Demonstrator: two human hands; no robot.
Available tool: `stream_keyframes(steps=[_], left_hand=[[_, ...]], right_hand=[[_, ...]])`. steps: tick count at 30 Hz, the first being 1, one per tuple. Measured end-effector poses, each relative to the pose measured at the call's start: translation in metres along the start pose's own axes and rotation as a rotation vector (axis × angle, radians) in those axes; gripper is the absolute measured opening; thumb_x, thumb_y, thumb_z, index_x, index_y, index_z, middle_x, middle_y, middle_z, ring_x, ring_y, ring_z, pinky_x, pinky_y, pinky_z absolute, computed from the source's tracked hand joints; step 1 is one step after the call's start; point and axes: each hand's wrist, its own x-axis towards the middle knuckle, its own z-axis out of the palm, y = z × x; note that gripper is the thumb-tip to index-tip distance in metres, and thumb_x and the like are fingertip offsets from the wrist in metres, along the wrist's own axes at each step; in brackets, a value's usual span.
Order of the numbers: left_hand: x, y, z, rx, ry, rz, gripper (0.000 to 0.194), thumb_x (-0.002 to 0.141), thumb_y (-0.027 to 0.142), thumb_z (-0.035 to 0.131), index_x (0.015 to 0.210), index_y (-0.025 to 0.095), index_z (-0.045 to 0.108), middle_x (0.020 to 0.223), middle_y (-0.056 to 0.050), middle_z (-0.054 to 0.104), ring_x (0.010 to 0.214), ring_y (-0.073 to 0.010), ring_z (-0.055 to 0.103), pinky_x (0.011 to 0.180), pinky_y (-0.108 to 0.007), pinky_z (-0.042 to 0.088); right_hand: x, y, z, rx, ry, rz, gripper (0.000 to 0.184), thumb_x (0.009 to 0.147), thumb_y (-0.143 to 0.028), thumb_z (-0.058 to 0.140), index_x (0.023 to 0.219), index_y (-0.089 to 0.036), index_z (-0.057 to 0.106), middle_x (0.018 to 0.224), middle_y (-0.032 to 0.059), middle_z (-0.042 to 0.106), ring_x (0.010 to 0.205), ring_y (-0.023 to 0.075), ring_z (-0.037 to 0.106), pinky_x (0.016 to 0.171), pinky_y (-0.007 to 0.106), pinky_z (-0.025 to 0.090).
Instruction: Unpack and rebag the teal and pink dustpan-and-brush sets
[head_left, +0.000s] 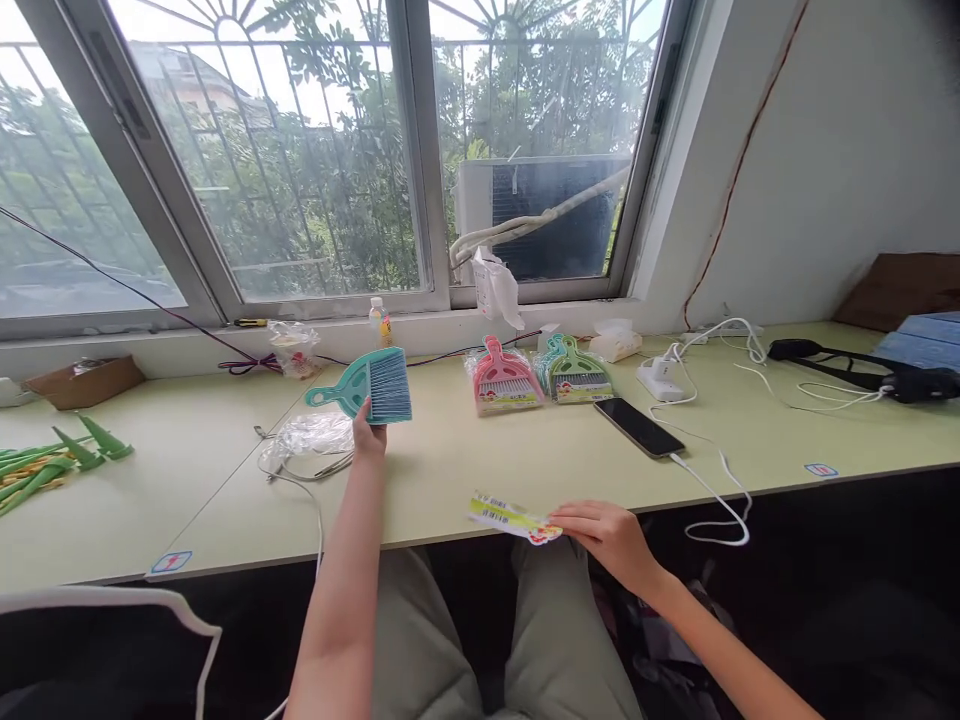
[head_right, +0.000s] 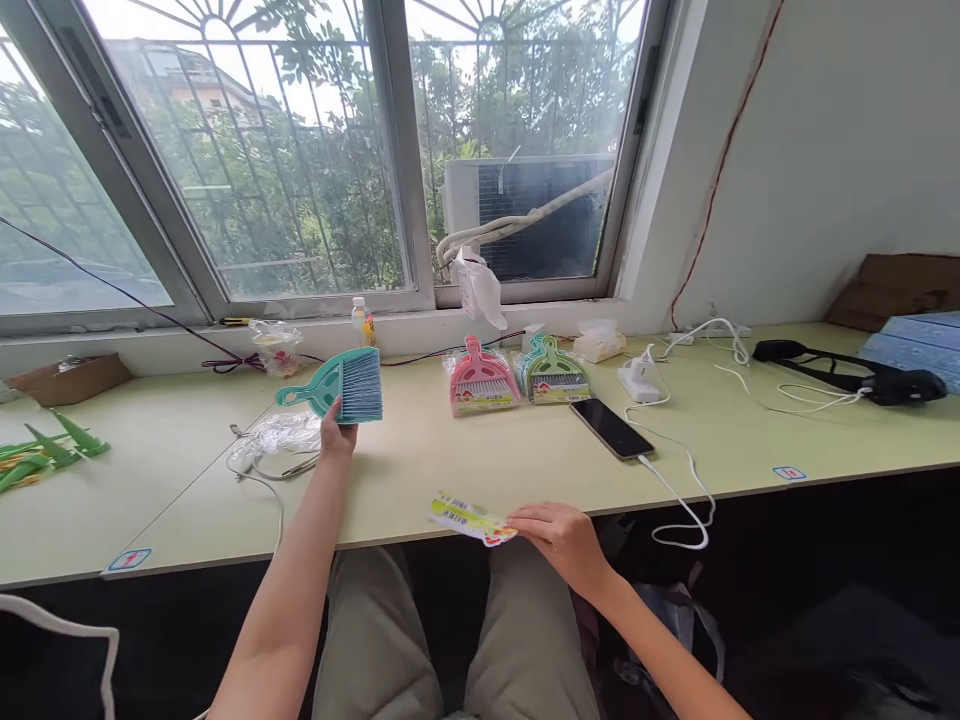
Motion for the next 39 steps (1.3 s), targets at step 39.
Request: stream_keyframes(steps=[39], left_hand=[[-0.011, -0.033, 0.008, 0.223, -0.328, -0.116, 0.043, 0.063, 0.004, 0.076, 0.101, 0.023, 0.069, 0.101, -0.003, 0.077, 0.107, -0.0241, 0.070, 0.101, -0.039, 0.052]], right_hand=[[0.272, -0.080, 0.098, -0.018, 0.310, -0.039, 0.027, 0.099, -0.027, 0.054, 0.116, -0.020, 0.074, 0.137, 0.0124, 0.065, 0.130, 0.0283, 0.052, 0.104, 0.043, 0.047]])
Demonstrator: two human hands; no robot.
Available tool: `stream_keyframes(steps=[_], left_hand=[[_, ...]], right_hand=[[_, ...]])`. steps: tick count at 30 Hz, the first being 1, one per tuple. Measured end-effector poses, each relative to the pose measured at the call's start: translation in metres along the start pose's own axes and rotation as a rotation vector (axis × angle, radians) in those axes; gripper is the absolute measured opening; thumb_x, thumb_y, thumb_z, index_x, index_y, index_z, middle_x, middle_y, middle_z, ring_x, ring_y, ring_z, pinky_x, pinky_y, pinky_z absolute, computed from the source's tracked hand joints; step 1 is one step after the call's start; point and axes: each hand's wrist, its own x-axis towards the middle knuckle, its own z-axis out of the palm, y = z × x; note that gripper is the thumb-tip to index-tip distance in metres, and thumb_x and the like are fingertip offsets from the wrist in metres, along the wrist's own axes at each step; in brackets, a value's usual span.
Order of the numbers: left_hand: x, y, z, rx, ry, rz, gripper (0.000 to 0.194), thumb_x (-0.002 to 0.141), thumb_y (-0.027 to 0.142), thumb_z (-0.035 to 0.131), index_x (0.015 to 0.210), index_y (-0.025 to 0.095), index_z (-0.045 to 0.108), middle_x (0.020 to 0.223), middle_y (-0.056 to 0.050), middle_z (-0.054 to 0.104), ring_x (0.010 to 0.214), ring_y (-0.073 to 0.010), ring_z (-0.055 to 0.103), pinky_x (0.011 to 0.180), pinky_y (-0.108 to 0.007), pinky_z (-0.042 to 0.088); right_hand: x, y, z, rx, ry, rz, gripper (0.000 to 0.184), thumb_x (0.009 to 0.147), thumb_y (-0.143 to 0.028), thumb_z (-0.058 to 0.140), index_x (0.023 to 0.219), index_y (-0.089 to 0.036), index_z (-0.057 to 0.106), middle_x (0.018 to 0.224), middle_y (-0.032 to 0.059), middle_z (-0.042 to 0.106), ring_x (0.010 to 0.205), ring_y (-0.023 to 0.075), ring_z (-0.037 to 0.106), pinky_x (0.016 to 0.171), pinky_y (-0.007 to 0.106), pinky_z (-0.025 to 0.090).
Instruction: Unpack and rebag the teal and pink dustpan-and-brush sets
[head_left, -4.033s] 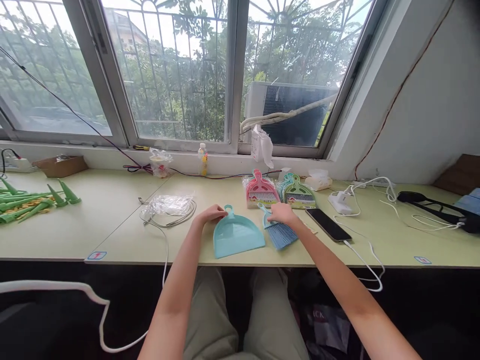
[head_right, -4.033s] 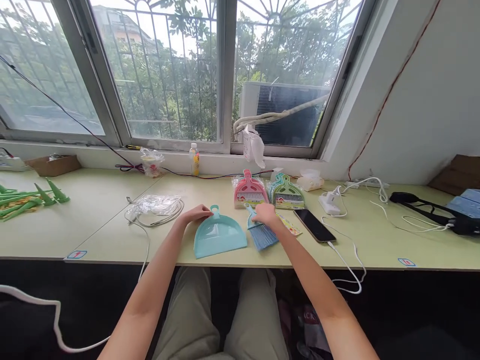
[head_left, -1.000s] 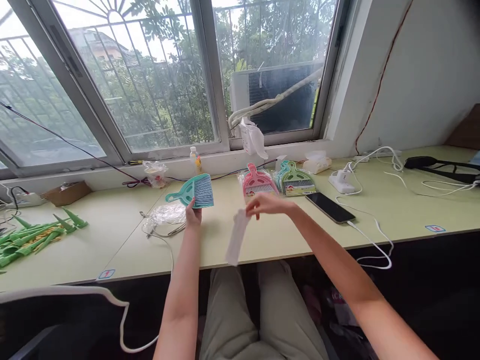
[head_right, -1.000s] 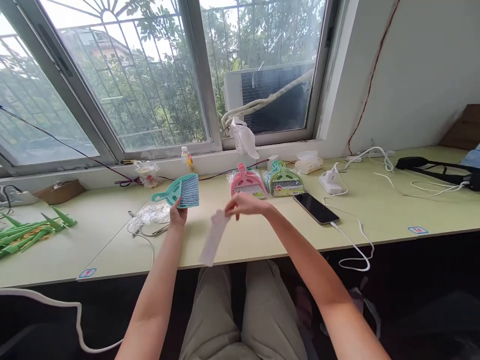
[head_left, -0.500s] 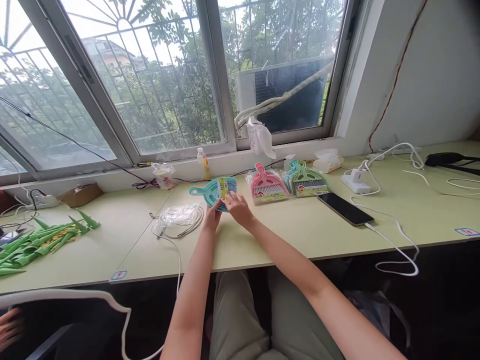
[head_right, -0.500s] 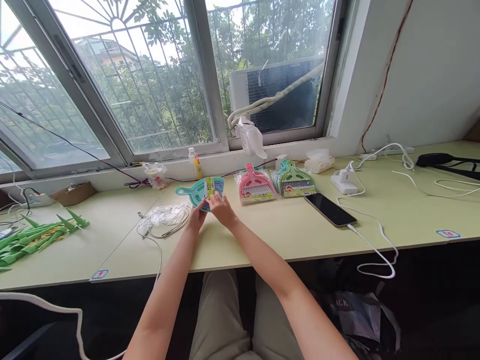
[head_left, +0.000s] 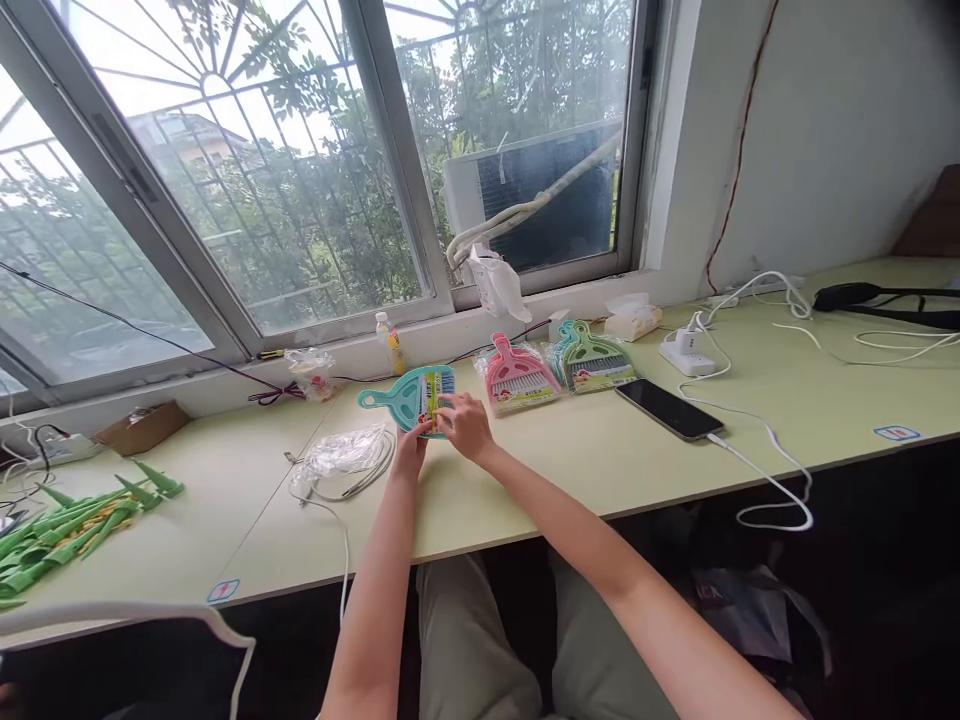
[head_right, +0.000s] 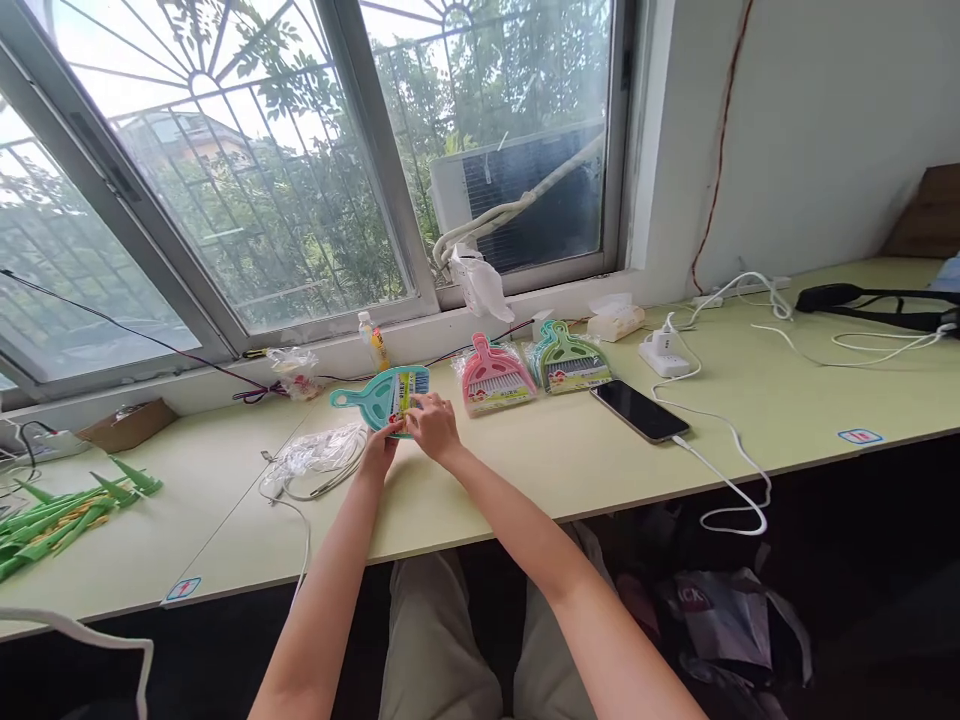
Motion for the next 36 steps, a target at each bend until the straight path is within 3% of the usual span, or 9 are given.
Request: stream_keyframes(steps=[4, 8, 12, 19, 25, 28, 30, 32, 36], left_hand=[[-0.004, 0.000, 0.003, 0.040, -0.036, -0.040, 0.049, 0.060, 0.004, 0.081, 0.103, 0.025, 0.069, 0.106, -0.002, 0.078, 0.119, -0.0279, 0.066, 0.109, -0.043, 0.049], [-0.008, 0.001, 0.005, 0.064, -0.107, -0.079, 0.060, 0.055, 0.005, 0.087, 0.109, 0.020, 0.067, 0.106, -0.007, 0.077, 0.122, -0.0321, 0.065, 0.110, -0.047, 0.049], [-0.009, 0.001, 0.006, 0.052, -0.080, -0.067, 0.065, 0.053, 0.006, 0.091, 0.112, 0.017, 0.067, 0.101, -0.010, 0.078, 0.118, -0.0344, 0.068, 0.106, -0.050, 0.052], [-0.011, 0.001, 0.008, 0.176, -0.086, -0.108, 0.057, 0.054, 0.014, 0.096, 0.105, 0.014, 0.071, 0.105, -0.015, 0.076, 0.106, -0.0322, 0.071, 0.101, -0.049, 0.054], [-0.011, 0.013, 0.008, 0.521, 0.253, -0.002, 0.022, 0.093, 0.040, 0.065, 0.092, 0.018, 0.069, 0.091, -0.013, 0.073, 0.102, -0.0314, 0.071, 0.094, -0.050, 0.055], [-0.013, 0.014, 0.003, 0.708, 0.456, 0.289, 0.018, 0.097, 0.026, 0.053, 0.089, 0.021, 0.068, 0.119, -0.016, 0.069, 0.137, -0.0329, 0.051, 0.110, -0.053, 0.043], [-0.013, 0.013, -0.003, 0.813, 0.470, 0.403, 0.018, 0.091, 0.013, 0.054, 0.091, 0.023, 0.069, 0.136, -0.015, 0.062, 0.153, -0.0310, 0.029, 0.119, -0.056, 0.030], [-0.011, 0.011, -0.009, 0.894, 0.434, 0.373, 0.021, 0.085, 0.007, 0.056, 0.091, 0.023, 0.069, 0.131, -0.016, 0.063, 0.154, -0.0322, 0.024, 0.121, -0.059, 0.021], [-0.005, 0.011, -0.019, 1.003, 0.403, 0.243, 0.018, 0.081, 0.006, 0.058, 0.074, 0.020, 0.065, 0.095, -0.019, 0.067, 0.139, -0.0390, 0.044, 0.119, -0.060, 0.019]], right_hand=[[0.012, 0.025, 0.010, 0.503, 0.087, 0.465, 0.057, 0.088, -0.023, 0.069, 0.143, -0.018, 0.054, 0.141, 0.0169, 0.060, 0.127, 0.0274, 0.060, 0.105, 0.044, 0.051], [0.017, 0.039, 0.014, 1.014, -0.111, 0.703, 0.043, 0.082, -0.026, 0.078, 0.121, -0.018, 0.062, 0.106, 0.0098, 0.076, 0.093, 0.0221, 0.074, 0.086, 0.040, 0.062], [0.014, 0.038, 0.011, 1.214, -0.060, 0.737, 0.028, 0.077, -0.017, 0.082, 0.098, -0.019, 0.064, 0.087, 0.0028, 0.077, 0.075, 0.0165, 0.074, 0.081, 0.037, 0.064], [0.014, 0.041, 0.006, 1.235, -0.023, 0.794, 0.025, 0.073, -0.010, 0.082, 0.092, -0.017, 0.066, 0.082, 0.0036, 0.075, 0.071, 0.0166, 0.073, 0.080, 0.037, 0.064], [0.014, 0.048, 0.002, 1.270, 0.049, 0.744, 0.025, 0.075, -0.008, 0.076, 0.095, -0.017, 0.066, 0.094, 0.0064, 0.076, 0.079, 0.0191, 0.075, 0.080, 0.037, 0.064], [0.013, 0.052, -0.001, 1.274, 0.089, 0.773, 0.025, 0.075, -0.008, 0.074, 0.097, -0.017, 0.064, 0.097, 0.0069, 0.077, 0.084, 0.0200, 0.076, 0.081, 0.037, 0.065], [0.013, 0.053, -0.002, 1.271, 0.102, 0.789, 0.025, 0.075, -0.007, 0.073, 0.096, -0.018, 0.064, 0.098, 0.0069, 0.077, 0.086, 0.0201, 0.076, 0.082, 0.036, 0.065], [0.013, 0.054, -0.002, 1.276, 0.098, 0.788, 0.024, 0.076, -0.006, 0.071, 0.096, -0.018, 0.064, 0.098, 0.0070, 0.077, 0.084, 0.0198, 0.076, 0.082, 0.036, 0.065], [0.013, 0.052, -0.003, 1.262, 0.056, 0.775, 0.024, 0.077, -0.004, 0.070, 0.096, -0.017, 0.064, 0.093, 0.0063, 0.077, 0.081, 0.0200, 0.076, 0.081, 0.038, 0.065]])
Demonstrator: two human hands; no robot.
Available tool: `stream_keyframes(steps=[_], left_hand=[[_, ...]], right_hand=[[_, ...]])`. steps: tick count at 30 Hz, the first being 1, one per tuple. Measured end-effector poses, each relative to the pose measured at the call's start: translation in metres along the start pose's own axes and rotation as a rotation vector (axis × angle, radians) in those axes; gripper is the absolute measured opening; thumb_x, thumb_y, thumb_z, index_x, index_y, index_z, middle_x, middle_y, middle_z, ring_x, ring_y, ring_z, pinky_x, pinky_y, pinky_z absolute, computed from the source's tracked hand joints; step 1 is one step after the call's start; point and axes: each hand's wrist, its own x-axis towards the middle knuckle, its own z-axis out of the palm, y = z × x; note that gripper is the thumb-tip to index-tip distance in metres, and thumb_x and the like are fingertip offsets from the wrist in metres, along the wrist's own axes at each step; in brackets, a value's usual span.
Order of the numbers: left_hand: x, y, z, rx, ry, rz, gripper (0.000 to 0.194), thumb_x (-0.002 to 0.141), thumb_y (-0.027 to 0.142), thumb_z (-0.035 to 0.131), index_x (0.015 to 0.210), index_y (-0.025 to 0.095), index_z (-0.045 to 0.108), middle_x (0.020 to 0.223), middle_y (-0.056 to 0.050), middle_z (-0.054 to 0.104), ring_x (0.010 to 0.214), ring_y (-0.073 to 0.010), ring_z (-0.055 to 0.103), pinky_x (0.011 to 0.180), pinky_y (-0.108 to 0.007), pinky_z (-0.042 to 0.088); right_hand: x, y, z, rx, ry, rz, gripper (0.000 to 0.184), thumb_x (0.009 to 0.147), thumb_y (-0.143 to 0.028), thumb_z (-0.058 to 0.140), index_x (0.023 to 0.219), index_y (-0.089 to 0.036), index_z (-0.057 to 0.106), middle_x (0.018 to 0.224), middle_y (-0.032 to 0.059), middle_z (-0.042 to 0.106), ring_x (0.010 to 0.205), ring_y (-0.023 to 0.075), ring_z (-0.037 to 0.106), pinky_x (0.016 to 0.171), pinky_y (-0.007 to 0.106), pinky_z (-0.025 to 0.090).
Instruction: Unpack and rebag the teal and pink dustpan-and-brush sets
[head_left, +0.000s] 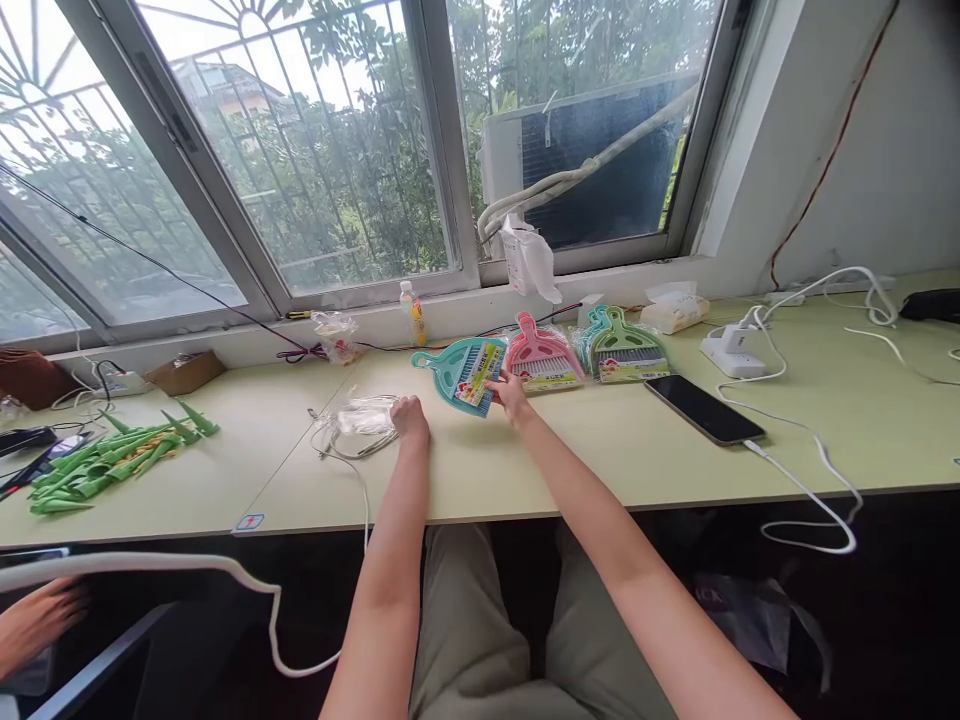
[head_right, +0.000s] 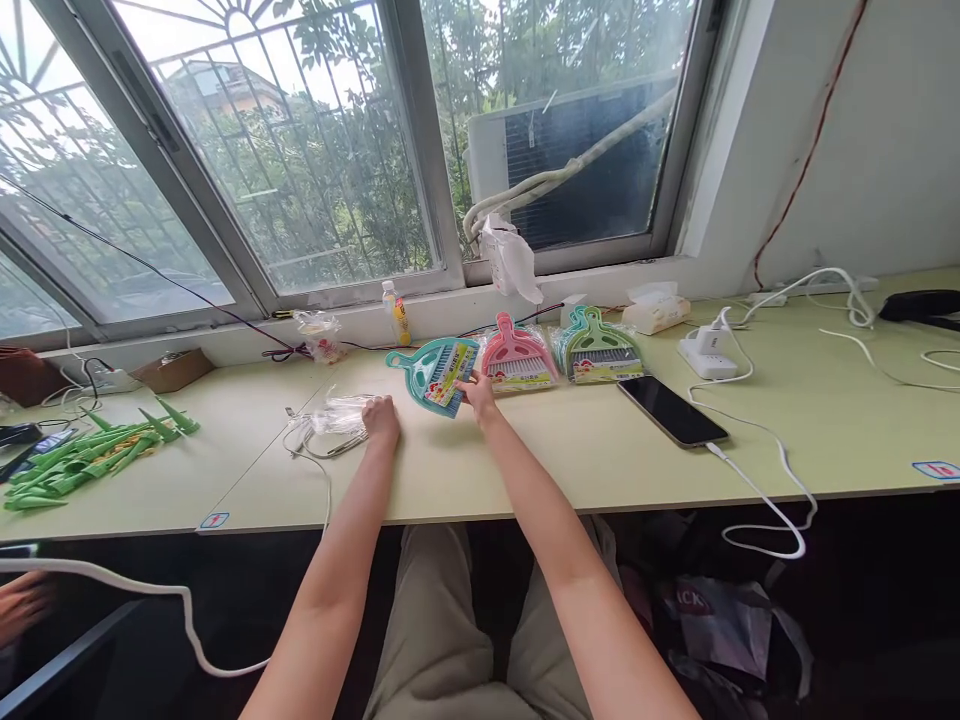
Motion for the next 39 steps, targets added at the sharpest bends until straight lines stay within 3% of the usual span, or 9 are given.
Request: stream_keyframes(steps=[4, 8, 11, 15, 21, 26, 32, 36, 39], left_hand=[[0.000, 0.000, 0.001, 0.161, -0.073, 0.108, 0.019, 0.082, 0.007, 0.056, 0.082, 0.021, 0.069, 0.094, -0.019, 0.068, 0.132, -0.0375, 0.050, 0.120, -0.055, 0.021], [-0.003, -0.001, 0.004, 0.170, 0.000, 0.135, 0.019, 0.083, 0.018, 0.062, 0.099, 0.021, 0.072, 0.116, -0.019, 0.066, 0.144, -0.0386, 0.035, 0.122, -0.058, 0.009], [-0.002, -0.003, 0.004, 0.097, -0.116, 0.104, 0.008, 0.080, 0.018, 0.066, 0.079, 0.023, 0.071, 0.101, -0.017, 0.068, 0.137, -0.0403, 0.042, 0.122, -0.058, 0.008], [0.002, -0.003, 0.006, 0.029, -0.242, 0.252, 0.025, 0.073, 0.007, 0.065, 0.054, 0.024, 0.061, 0.084, -0.012, 0.067, 0.121, -0.0336, 0.055, 0.123, -0.050, 0.013], [0.007, -0.002, 0.005, 0.239, -0.214, 0.156, 0.018, 0.080, 0.010, 0.062, 0.066, 0.021, 0.063, 0.094, -0.013, 0.066, 0.110, -0.0356, 0.056, 0.110, -0.050, 0.030], [0.007, -0.003, 0.005, 0.280, -0.160, 0.226, 0.012, 0.078, 0.013, 0.066, 0.088, 0.020, 0.068, 0.125, -0.019, 0.063, 0.130, -0.0396, 0.049, 0.111, -0.049, 0.031], [0.007, -0.007, 0.002, 0.336, -0.150, 0.255, 0.014, 0.073, 0.016, 0.069, 0.062, 0.021, 0.063, 0.088, -0.018, 0.069, 0.118, -0.0421, 0.056, 0.115, -0.055, 0.024], [0.006, -0.001, -0.002, 0.383, -0.099, 0.242, 0.017, 0.072, 0.016, 0.071, 0.058, 0.022, 0.063, 0.083, -0.016, 0.068, 0.117, -0.0409, 0.055, 0.114, -0.055, 0.026], [0.007, 0.004, -0.006, 0.424, -0.055, 0.151, 0.015, 0.080, 0.021, 0.066, 0.065, 0.021, 0.067, 0.091, -0.018, 0.067, 0.117, -0.0425, 0.054, 0.107, -0.057, 0.033]], right_hand=[[-0.001, 0.001, 0.001, -0.042, 0.019, 0.029, 0.023, 0.078, -0.001, 0.068, 0.094, -0.017, 0.065, 0.088, 0.0054, 0.077, 0.078, 0.0194, 0.075, 0.080, 0.038, 0.065], [0.000, 0.003, 0.001, -0.045, 0.047, 0.025, 0.024, 0.076, 0.002, 0.067, 0.092, -0.017, 0.065, 0.088, 0.0055, 0.077, 0.075, 0.0177, 0.074, 0.079, 0.036, 0.065], [0.000, 0.003, 0.001, -0.049, 0.050, 0.031, 0.024, 0.077, 0.002, 0.066, 0.092, -0.016, 0.066, 0.089, 0.0064, 0.077, 0.073, 0.0177, 0.074, 0.076, 0.036, 0.065], [0.001, 0.003, 0.001, -0.048, 0.067, 0.042, 0.025, 0.076, 0.002, 0.065, 0.094, -0.016, 0.066, 0.089, 0.0065, 0.077, 0.071, 0.0171, 0.074, 0.072, 0.034, 0.065], [0.006, 0.008, -0.004, -0.105, 0.142, 0.060, 0.026, 0.071, 0.000, 0.066, 0.092, -0.016, 0.065, 0.086, 0.0047, 0.076, 0.073, 0.0155, 0.072, 0.066, 0.027, 0.063], [0.009, 0.010, -0.006, -0.113, 0.188, 0.080, 0.024, 0.070, -0.002, 0.065, 0.088, -0.017, 0.066, 0.081, 0.0036, 0.075, 0.070, 0.0160, 0.071, 0.063, 0.028, 0.062], [0.005, 0.007, -0.002, -0.066, 0.144, 0.053, 0.024, 0.070, -0.001, 0.065, 0.089, -0.016, 0.066, 0.086, 0.0050, 0.076, 0.069, 0.0153, 0.071, 0.065, 0.028, 0.062], [0.003, 0.004, 0.001, -0.087, 0.141, 0.067, 0.025, 0.070, 0.000, 0.065, 0.089, -0.016, 0.066, 0.087, 0.0061, 0.076, 0.070, 0.0161, 0.071, 0.065, 0.029, 0.062], [0.003, 0.003, 0.001, -0.094, 0.130, 0.069, 0.027, 0.069, -0.001, 0.066, 0.092, -0.015, 0.067, 0.087, 0.0062, 0.077, 0.072, 0.0169, 0.072, 0.067, 0.030, 0.063]])
